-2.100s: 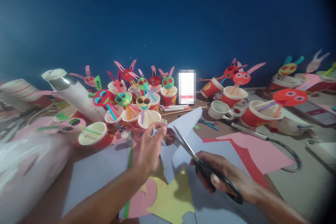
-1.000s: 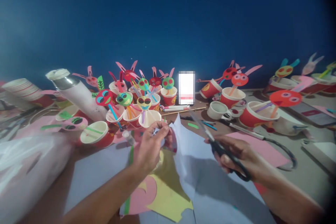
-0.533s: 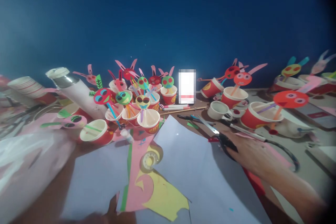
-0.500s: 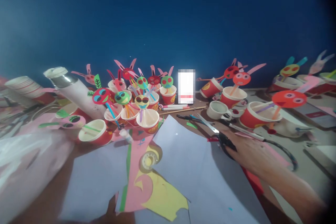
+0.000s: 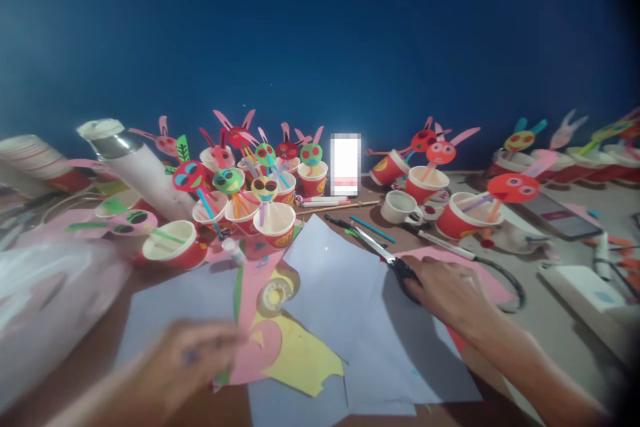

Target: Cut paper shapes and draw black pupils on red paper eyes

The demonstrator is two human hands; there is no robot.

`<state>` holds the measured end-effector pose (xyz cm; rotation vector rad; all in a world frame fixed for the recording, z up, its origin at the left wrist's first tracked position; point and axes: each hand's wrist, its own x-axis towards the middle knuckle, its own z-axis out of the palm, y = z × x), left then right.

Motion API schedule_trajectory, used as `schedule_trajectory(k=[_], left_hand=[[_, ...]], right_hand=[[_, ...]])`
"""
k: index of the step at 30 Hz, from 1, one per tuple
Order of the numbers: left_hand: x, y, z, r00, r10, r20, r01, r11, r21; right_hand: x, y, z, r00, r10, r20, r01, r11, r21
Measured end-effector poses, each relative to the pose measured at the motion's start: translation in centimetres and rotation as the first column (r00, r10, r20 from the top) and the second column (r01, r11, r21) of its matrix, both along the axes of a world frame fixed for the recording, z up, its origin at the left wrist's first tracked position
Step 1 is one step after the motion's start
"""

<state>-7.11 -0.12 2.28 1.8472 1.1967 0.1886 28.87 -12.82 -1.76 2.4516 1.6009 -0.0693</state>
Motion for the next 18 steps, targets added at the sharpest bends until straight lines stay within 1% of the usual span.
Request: schedule_trajectory(k=[1, 2, 3, 5, 7, 9, 12, 15, 18], left_hand=[[1.2, 0.9, 0.1, 0.998, -0.055, -0.002, 0.055, 0.998, -0.036], [2.5, 1.9, 0.1, 0.996, -0.086, 0.010, 0.087, 0.996, -0.027], [3.9, 2.8, -0.1, 0.995, -0.098, 0.027, 0.098, 0.995, 0.018], [6.2, 4.4, -0.7, 0.995, -0.085, 0.049, 0.075, 0.981, 0.180], [7.8, 5.2, -1.4, 0.996, -0.081, 0.047, 0.070, 0.974, 0.214], [8.5, 5.3, -1.8, 0.997, -0.063, 0.050, 0.049, 0.971, 0.234], [9.3, 4.7, -2.1, 0.997, -0.043, 0.067, 0.025, 0.968, 0.249], [10.3, 4.2, -2.4, 0.995, -0.044, 0.088, 0.022, 0.971, 0.238], [11.1, 4.0, -3.0, 0.992, -0.045, 0.116, 0.018, 0.974, 0.226]], right_hand=[[-0.1, 0.0, 0.1, 1.000, -0.004, 0.005, 0.004, 1.000, -0.003], [-0.2, -0.1, 0.2, 1.000, -0.007, 0.006, 0.007, 1.000, -0.007], [-0.3, -0.1, 0.4, 1.000, -0.008, 0.006, 0.008, 1.000, -0.011], [-0.4, -0.3, 0.9, 1.000, -0.011, 0.003, 0.011, 1.000, -0.019], [-0.4, -0.4, 1.5, 1.000, -0.013, 0.002, 0.013, 1.000, -0.022], [-0.5, -0.4, 2.2, 1.000, -0.020, 0.007, 0.020, 1.000, -0.016], [-0.5, -0.2, 3.1, 1.000, -0.016, 0.027, 0.015, 0.999, 0.041], [-0.5, 0.1, 3.7, 0.999, 0.022, 0.023, -0.025, 0.993, 0.116], [-0.7, 0.5, 3.9, 0.997, 0.073, -0.035, -0.067, 0.984, 0.163]])
